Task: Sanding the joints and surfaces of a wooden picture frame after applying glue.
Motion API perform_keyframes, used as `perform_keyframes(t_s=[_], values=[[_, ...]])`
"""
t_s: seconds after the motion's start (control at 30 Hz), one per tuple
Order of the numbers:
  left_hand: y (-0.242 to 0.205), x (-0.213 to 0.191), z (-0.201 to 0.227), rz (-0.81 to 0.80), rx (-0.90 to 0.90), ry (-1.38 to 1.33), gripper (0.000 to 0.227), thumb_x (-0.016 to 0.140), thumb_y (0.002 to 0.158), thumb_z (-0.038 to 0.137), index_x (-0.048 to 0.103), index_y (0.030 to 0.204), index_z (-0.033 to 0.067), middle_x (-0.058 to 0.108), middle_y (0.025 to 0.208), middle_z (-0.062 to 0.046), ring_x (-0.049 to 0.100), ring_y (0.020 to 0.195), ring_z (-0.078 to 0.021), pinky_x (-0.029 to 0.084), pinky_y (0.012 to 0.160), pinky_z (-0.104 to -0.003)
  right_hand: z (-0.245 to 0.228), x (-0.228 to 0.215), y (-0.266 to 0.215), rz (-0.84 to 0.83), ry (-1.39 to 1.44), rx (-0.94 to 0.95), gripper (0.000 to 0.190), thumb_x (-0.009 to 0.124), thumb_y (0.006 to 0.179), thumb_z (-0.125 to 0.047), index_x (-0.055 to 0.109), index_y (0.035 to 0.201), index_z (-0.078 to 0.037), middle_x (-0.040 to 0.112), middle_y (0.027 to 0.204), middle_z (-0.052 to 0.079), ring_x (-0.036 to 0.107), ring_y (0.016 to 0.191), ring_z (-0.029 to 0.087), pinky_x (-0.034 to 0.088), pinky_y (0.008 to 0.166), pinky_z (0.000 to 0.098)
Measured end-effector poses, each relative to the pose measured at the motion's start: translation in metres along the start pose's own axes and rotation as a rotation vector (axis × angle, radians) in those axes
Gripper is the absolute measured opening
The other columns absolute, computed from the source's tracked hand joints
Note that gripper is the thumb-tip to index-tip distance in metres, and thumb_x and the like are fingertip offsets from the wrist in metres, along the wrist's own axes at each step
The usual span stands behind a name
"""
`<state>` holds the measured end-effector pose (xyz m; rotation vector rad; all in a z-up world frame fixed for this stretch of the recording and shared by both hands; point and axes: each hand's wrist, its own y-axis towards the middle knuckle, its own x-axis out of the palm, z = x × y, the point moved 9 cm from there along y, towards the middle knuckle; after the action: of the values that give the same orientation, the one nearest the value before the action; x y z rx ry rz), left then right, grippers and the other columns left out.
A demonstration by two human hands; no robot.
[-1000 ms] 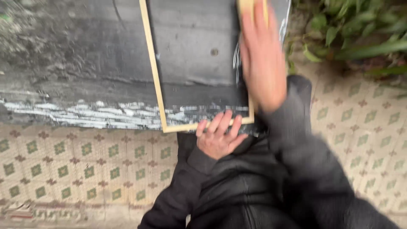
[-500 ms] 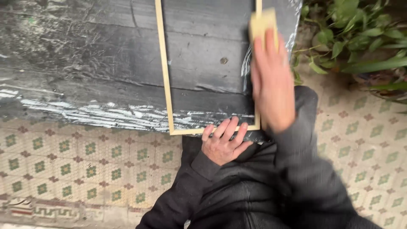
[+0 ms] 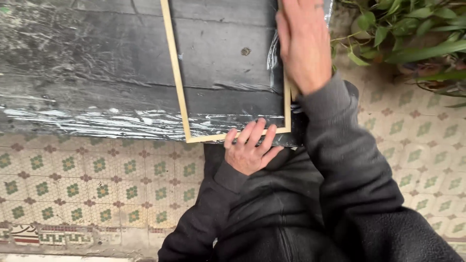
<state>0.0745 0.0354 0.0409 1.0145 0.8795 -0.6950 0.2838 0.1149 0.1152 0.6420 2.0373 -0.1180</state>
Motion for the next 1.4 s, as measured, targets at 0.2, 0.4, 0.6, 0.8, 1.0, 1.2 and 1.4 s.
perform_keyframes(t_s=[0.2, 0.4, 0.6, 0.8, 1.0, 1.2, 1.4], values=[[0.003, 0.006, -0.005, 0.008, -0.02, 0.026, 0.065, 0.068, 0.101, 0.062, 0.052, 0.149, 0.0219, 0.053, 0.148, -0.003, 0.046, 0.136, -0.0179, 0.017, 0.121, -0.048, -0.035, -0.008, -0.087, -0.101, 0.005, -0.009, 0.052, 0.057, 0.102, 0.0, 0.044, 0.152, 0.002, 0.038, 0.16, 0.029, 0.036, 0.15, 0.05, 0.037, 0.121, 0.0497], [0.0, 0.005, -0.002, -0.008, 0.008, -0.003, 0.064, 0.067, 0.102, 0.061, 0.051, 0.15, 0.0207, 0.053, 0.148, -0.004, 0.045, 0.137, -0.0187, 0.016, 0.122, -0.049, -0.002, -0.001, 0.0, -0.045, 0.033, 0.042, 0.046, 0.055, 0.109, -0.002, 0.044, 0.154, -0.002, 0.045, 0.156, 0.025, 0.042, 0.145, 0.046, 0.041, 0.12, 0.0491], [-0.002, 0.008, -0.004, -0.013, -0.021, 0.003, 0.065, 0.068, 0.102, 0.062, 0.051, 0.15, 0.0217, 0.052, 0.149, -0.003, 0.045, 0.137, -0.0183, 0.015, 0.123, -0.048, -0.033, -0.01, -0.097, -0.065, -0.017, -0.046, 0.051, 0.057, 0.106, -0.001, 0.042, 0.155, 0.001, 0.038, 0.161, 0.029, 0.036, 0.151, 0.051, 0.04, 0.121, 0.05], [0.001, 0.006, -0.003, 0.003, 0.018, 0.003, 0.065, 0.069, 0.102, 0.061, 0.051, 0.15, 0.0205, 0.052, 0.148, -0.004, 0.045, 0.136, -0.0192, 0.016, 0.122, -0.049, -0.012, -0.005, -0.045, -0.03, -0.009, -0.041, 0.046, 0.057, 0.11, -0.002, 0.045, 0.154, -0.001, 0.041, 0.16, 0.025, 0.039, 0.149, 0.047, 0.042, 0.12, 0.0482], [0.001, 0.005, -0.001, -0.003, -0.017, -0.005, 0.064, 0.069, 0.102, 0.06, 0.051, 0.15, 0.0213, 0.052, 0.149, -0.003, 0.045, 0.137, -0.0181, 0.017, 0.122, -0.048, 0.0, -0.004, -0.06, -0.121, -0.014, 0.045, 0.038, 0.057, 0.112, -0.007, 0.049, 0.149, -0.006, 0.048, 0.155, 0.022, 0.045, 0.14, 0.045, 0.045, 0.112, 0.046], [0.001, 0.004, -0.006, 0.005, -0.022, 0.013, 0.065, 0.068, 0.102, 0.062, 0.052, 0.15, 0.021, 0.052, 0.149, -0.002, 0.044, 0.138, -0.0181, 0.017, 0.122, -0.048, -0.039, -0.016, -0.116, -0.137, -0.005, -0.002, 0.056, 0.059, 0.097, 0.002, 0.045, 0.151, 0.0, 0.038, 0.16, 0.027, 0.038, 0.148, 0.05, 0.042, 0.117, 0.0507], [0.003, 0.002, -0.002, 0.002, -0.009, 0.005, 0.064, 0.068, 0.102, 0.061, 0.052, 0.149, 0.0205, 0.052, 0.149, -0.003, 0.044, 0.138, -0.0193, 0.017, 0.122, -0.048, 0.026, 0.016, 0.006, -0.17, 0.01, 0.182, 0.032, 0.054, 0.114, -0.016, 0.053, 0.145, -0.008, 0.05, 0.151, 0.019, 0.047, 0.145, 0.041, 0.043, 0.119, 0.0457]])
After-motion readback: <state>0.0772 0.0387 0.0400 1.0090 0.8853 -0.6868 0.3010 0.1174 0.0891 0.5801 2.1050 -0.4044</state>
